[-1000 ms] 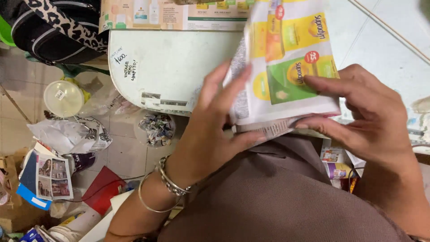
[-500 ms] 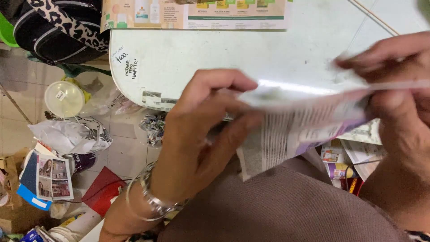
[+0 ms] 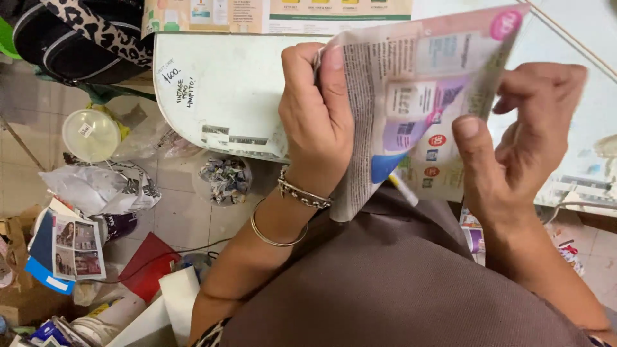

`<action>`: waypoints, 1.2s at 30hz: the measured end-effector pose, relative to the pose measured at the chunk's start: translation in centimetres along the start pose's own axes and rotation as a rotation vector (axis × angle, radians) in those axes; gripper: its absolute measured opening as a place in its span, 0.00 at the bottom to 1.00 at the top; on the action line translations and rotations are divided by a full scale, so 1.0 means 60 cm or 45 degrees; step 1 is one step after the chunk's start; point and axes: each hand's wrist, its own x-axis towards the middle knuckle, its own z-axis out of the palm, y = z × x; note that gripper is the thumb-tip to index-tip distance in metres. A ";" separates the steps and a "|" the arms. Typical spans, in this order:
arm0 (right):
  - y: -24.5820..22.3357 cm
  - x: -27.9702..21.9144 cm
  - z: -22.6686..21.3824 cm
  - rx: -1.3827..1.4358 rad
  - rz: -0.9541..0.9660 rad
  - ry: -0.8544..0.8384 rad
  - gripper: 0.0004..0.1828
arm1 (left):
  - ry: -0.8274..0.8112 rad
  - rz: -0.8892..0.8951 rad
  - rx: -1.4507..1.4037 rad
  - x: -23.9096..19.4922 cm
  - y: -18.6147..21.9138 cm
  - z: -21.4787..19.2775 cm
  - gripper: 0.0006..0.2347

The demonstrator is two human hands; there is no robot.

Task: Rolling thin paper tubes using a wooden stick as a guide and applying glue to secure them.

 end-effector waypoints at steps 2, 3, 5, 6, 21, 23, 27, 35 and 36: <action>-0.010 0.002 0.002 0.056 0.034 0.011 0.20 | -0.025 0.011 0.016 -0.002 0.004 0.003 0.05; -0.015 0.003 0.003 0.118 0.062 0.021 0.26 | -0.043 0.024 0.036 -0.003 0.007 0.004 0.04; -0.030 -0.001 -0.001 0.145 0.099 0.089 0.25 | -0.045 0.031 0.054 -0.003 0.007 0.004 0.04; -0.039 -0.003 -0.002 0.172 0.137 0.154 0.30 | -0.046 0.038 0.072 -0.003 0.007 0.003 0.04; -0.002 0.020 0.005 1.150 0.850 -0.911 0.18 | 0.190 -0.233 -0.100 -0.023 -0.013 0.004 0.07; 0.013 0.024 0.005 1.337 0.842 -0.893 0.12 | 0.189 -0.281 -0.092 -0.028 -0.022 0.001 0.07; 0.027 0.043 0.006 1.167 0.916 -0.694 0.15 | -0.021 -0.276 0.011 -0.037 -0.038 -0.020 0.06; 0.108 0.035 0.017 0.146 0.664 -0.773 0.27 | -0.562 -0.271 0.626 -0.095 -0.049 -0.074 0.03; 0.105 0.037 0.016 0.050 0.624 -0.787 0.28 | -0.703 -0.267 0.708 -0.104 -0.043 -0.080 0.05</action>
